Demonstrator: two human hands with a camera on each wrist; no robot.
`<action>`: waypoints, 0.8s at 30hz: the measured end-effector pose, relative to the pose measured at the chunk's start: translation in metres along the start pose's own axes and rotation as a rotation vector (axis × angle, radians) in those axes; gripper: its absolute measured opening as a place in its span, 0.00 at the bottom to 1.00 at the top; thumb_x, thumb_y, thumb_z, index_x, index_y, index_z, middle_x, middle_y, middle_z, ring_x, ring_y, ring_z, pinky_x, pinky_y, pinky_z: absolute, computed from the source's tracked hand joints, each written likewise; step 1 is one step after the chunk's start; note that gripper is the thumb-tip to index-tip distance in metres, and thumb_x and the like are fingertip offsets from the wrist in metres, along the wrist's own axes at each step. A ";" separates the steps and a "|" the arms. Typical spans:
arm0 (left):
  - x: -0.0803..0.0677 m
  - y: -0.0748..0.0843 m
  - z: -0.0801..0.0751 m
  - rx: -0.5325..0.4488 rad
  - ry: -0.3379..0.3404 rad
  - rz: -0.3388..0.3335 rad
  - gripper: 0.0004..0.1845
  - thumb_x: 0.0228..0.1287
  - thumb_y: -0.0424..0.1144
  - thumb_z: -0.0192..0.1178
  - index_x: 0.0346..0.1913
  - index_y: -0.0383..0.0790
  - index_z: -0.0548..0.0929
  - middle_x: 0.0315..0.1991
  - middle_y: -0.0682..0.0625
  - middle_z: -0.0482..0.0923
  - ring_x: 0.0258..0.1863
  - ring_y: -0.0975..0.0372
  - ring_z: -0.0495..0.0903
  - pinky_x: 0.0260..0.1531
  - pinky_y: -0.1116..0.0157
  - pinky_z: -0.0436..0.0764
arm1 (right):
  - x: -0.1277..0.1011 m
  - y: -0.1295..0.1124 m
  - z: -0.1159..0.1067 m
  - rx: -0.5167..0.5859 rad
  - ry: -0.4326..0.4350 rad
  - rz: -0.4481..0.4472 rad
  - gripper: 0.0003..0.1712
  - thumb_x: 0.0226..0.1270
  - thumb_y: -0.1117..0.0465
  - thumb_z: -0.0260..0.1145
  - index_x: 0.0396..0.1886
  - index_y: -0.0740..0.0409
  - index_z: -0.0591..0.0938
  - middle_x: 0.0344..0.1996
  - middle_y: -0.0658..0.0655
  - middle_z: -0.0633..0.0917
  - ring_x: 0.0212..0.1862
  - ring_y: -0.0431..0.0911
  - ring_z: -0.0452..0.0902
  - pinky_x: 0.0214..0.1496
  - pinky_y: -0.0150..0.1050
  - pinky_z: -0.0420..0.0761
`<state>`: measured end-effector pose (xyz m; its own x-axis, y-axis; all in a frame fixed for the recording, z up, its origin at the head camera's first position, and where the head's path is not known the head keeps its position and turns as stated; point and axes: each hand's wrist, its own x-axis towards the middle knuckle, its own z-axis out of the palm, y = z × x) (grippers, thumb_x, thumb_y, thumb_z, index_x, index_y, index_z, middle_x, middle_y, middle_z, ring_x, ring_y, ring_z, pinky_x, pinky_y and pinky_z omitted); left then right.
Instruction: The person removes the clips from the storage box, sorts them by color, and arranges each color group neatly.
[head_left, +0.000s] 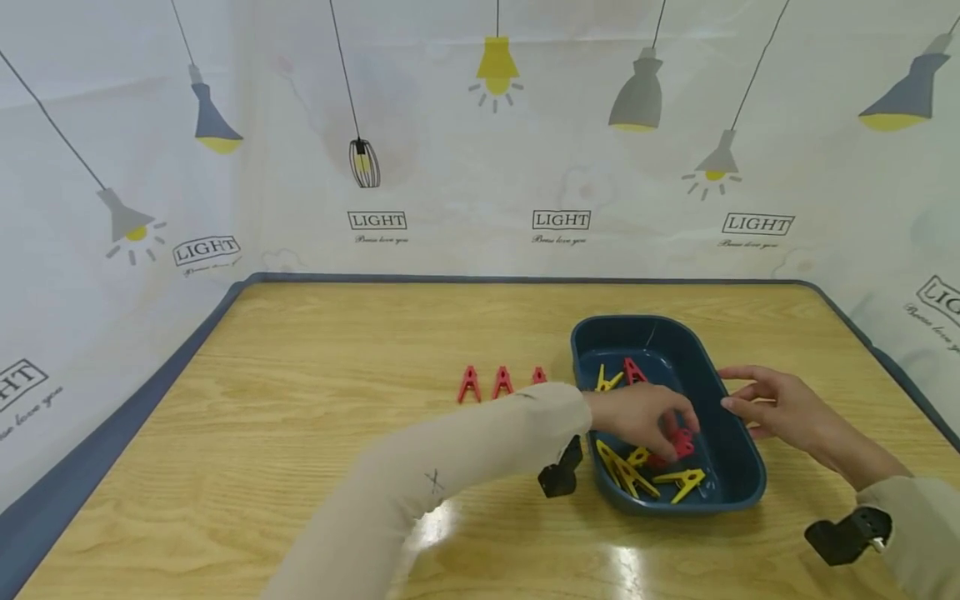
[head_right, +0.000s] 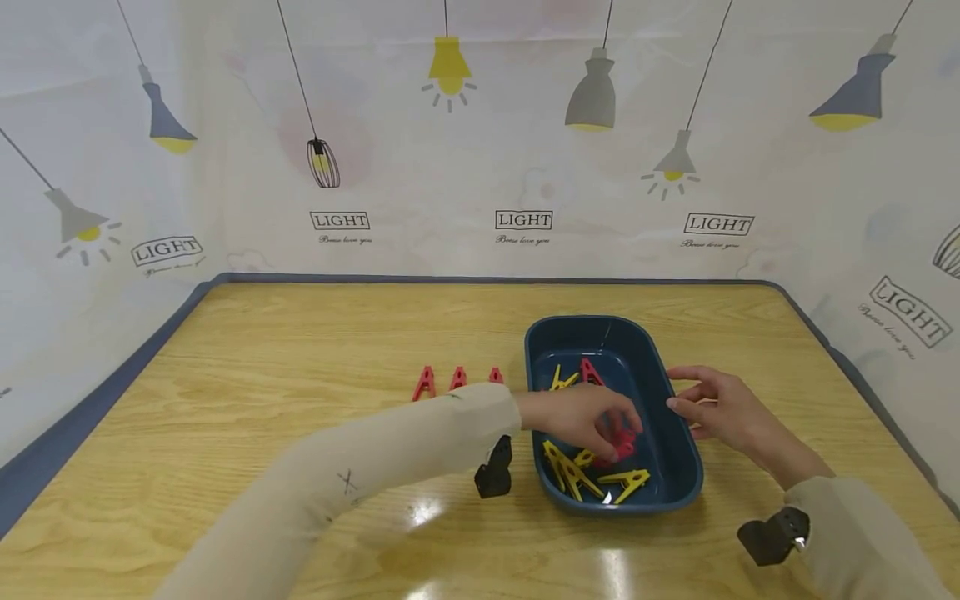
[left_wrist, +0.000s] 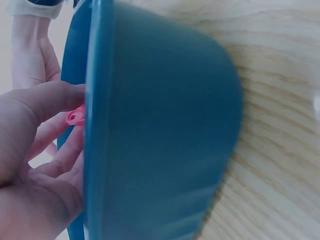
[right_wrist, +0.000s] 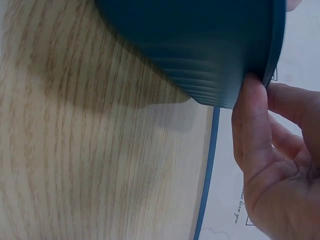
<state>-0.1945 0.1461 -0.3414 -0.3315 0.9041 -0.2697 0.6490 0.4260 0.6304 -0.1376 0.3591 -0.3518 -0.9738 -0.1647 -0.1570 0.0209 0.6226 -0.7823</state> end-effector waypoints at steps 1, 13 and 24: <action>-0.003 -0.001 -0.001 -0.014 0.012 0.009 0.21 0.54 0.36 0.62 0.52 0.43 0.73 0.39 0.55 0.76 0.33 0.74 0.74 0.30 0.80 0.71 | 0.000 0.000 0.000 -0.003 0.003 0.001 0.33 0.66 0.57 0.54 0.62 0.72 0.56 0.40 0.67 0.77 0.35 0.43 0.77 0.33 0.42 0.79; -0.032 -0.003 -0.012 -0.068 0.176 0.101 0.19 0.55 0.34 0.61 0.51 0.42 0.73 0.38 0.56 0.75 0.35 0.74 0.74 0.32 0.81 0.71 | 0.000 0.001 0.000 0.011 0.004 0.013 0.33 0.66 0.56 0.54 0.63 0.71 0.56 0.40 0.66 0.77 0.36 0.43 0.77 0.34 0.43 0.79; -0.072 0.000 -0.030 -0.003 0.221 0.099 0.18 0.54 0.34 0.61 0.49 0.42 0.74 0.37 0.56 0.74 0.36 0.72 0.73 0.36 0.80 0.70 | -0.001 -0.001 0.003 -0.027 0.013 0.015 0.32 0.67 0.56 0.53 0.63 0.71 0.57 0.41 0.66 0.76 0.37 0.45 0.77 0.35 0.44 0.79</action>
<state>-0.1918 0.0802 -0.3003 -0.4083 0.9119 -0.0411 0.6836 0.3353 0.6483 -0.1358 0.3563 -0.3524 -0.9762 -0.1452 -0.1610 0.0298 0.6454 -0.7633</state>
